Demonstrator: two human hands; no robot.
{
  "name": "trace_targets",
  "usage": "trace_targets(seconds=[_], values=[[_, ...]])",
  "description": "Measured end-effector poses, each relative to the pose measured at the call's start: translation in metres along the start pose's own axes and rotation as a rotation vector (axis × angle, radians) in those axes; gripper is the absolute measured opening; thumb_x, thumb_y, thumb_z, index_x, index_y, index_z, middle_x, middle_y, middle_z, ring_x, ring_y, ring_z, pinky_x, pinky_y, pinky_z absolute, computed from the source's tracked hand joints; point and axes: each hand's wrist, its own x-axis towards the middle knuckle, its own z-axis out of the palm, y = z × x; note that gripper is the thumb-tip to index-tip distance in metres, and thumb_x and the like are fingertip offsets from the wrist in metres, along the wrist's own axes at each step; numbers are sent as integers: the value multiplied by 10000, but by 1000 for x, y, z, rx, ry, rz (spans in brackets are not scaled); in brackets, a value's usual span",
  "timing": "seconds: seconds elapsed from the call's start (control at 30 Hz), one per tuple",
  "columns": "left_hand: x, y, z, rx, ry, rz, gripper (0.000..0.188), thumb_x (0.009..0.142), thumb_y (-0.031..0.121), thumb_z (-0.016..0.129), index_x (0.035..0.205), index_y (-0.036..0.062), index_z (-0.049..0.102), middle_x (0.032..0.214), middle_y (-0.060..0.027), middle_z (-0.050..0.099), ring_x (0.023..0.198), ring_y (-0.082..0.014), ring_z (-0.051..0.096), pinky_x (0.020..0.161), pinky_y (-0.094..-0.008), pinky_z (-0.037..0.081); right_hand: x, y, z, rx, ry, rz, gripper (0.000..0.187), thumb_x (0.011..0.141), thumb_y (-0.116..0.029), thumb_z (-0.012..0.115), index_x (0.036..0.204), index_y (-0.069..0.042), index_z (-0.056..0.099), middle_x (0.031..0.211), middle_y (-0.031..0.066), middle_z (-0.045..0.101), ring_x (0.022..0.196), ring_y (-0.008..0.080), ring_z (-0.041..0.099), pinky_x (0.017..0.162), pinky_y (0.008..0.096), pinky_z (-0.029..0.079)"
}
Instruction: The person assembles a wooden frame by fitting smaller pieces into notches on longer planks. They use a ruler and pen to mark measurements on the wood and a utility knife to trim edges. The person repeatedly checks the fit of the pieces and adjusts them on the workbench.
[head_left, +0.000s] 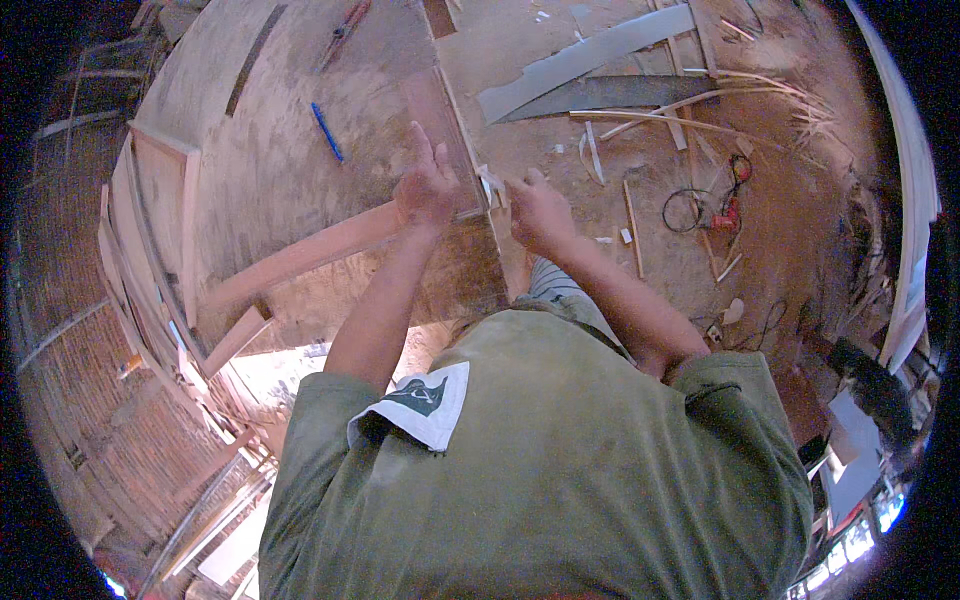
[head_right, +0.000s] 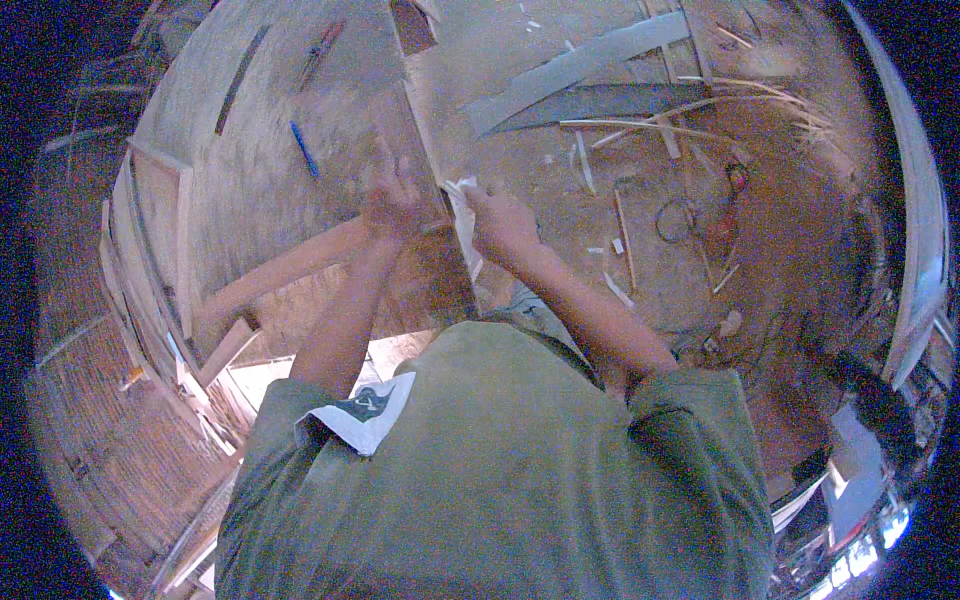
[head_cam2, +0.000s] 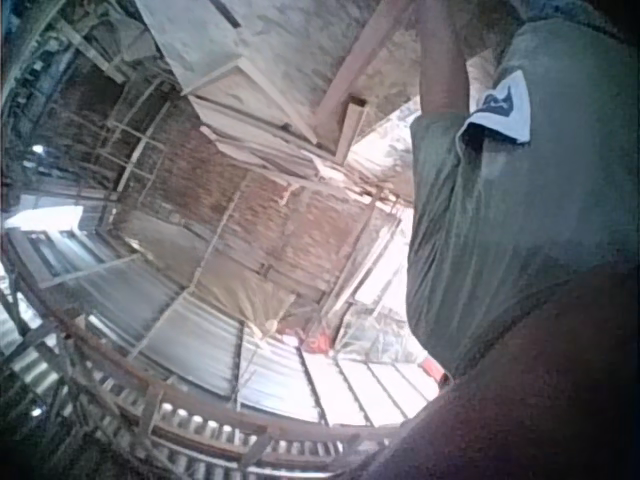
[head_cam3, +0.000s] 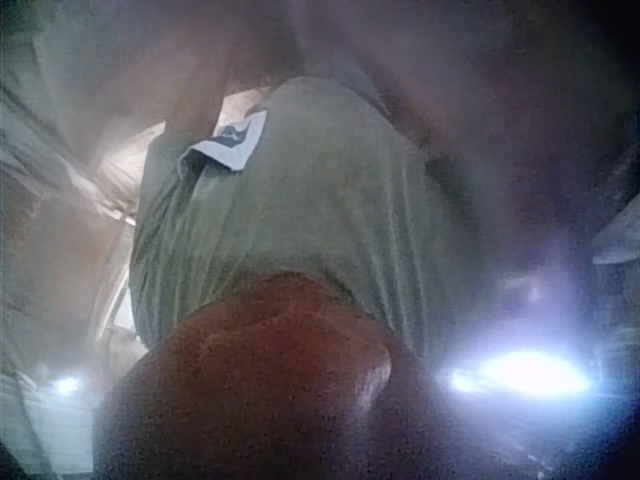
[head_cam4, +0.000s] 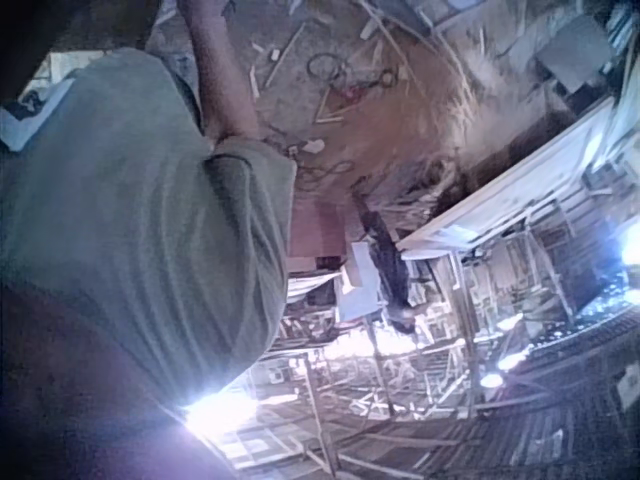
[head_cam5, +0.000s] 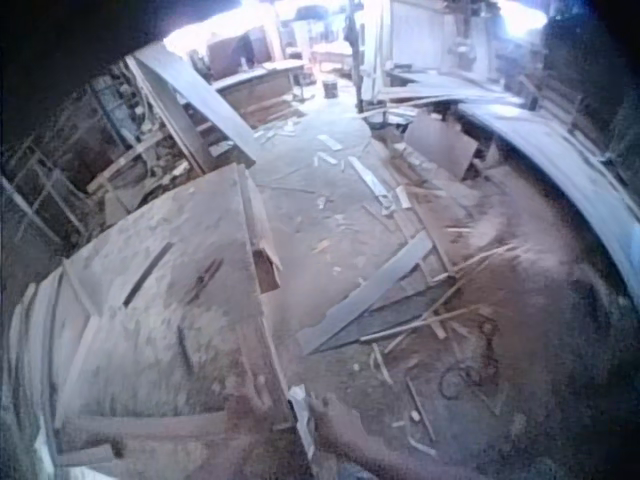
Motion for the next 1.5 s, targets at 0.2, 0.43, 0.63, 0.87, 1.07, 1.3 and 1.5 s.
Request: trace_targets(seconds=[0.2, 0.43, 0.63, 0.87, 1.07, 1.3, 1.5], values=[[0, 2, -4, 81, 27, 19, 667, 1041, 400, 398, 1574, 30, 242, 808, -268, 697, 697, -432, 691, 615, -536, 532, 54, -1, -3, -52, 40, -42, 374, 821, -44, 595, 1186, -74, 672, 1152, 229, 618, 1022, 438, 658, 854, 536, 547], [1, 4, -18, -103, -197, -114, 694, 1037, 391, 426, 1590, 44, 188, 1000, -231, 723, 746, -441, 697, 624, -549, 540, 140, 1, -14, -128, 180, -261, 349, 852, -77, 579, 1199, -59, 610, 1133, 212, 629, 1025, 448, 626, 850, 529, 536], [3, 8, -26, -89, -319, -179, 691, 1028, 395, 447, 1598, 98, 194, 1059, -244, 712, 781, -431, 703, 636, -547, 541, 158, -35, -54, -113, 155, -166, 384, 883, -104, 565, 1266, -82, 583, 1207, 209, 622, 1081, 453, 609, 936, 525, 511], [-13, 3, -9, -254, -167, -60, 681, 1014, 388, 483, 1598, 150, 223, 851, -224, 713, 689, -428, 686, 616, -564, 518, 141, -18, -82, -252, 193, -224, 458, 880, -112, 574, 1324, 0, 551, 1202, 267, 632, 1112, 467, 603, 954, 531, 483], [-12, -3, 0, -156, -224, -45, 671, 1021, 379, 476, 1595, 137, 226, 807, -224, 706, 706, -423, 693, 633, -567, 528, 103, -30, -74, -233, 172, -228, 521, 861, -105, 568, 1371, -36, 489, 1203, 280, 629, 1107, 462, 606, 941, 538, 492], [-11, 2, -15, -220, -262, -65, 679, 1027, 419, 456, 1597, 135, 220, 831, -220, 713, 710, -419, 696, 649, -556, 547, 121, -39, -69, -295, 176, -244, 488, 874, -121, 533, 1360, -75, 514, 1185, 255, 646, 1069, 468, 623, 921, 551, 498], [-8, 0, -3, -188, -238, -56, 677, 1026, 409, 459, 1595, 127, 227, 856, -230, 712, 733, -411, 704, 653, -541, 555, 121, -33, -64, -421, 91, -305, 390, 871, -109, 544, 1246, -18, 598, 1166, 269, 642, 1055, 481, 615, 928, 546, 487]])
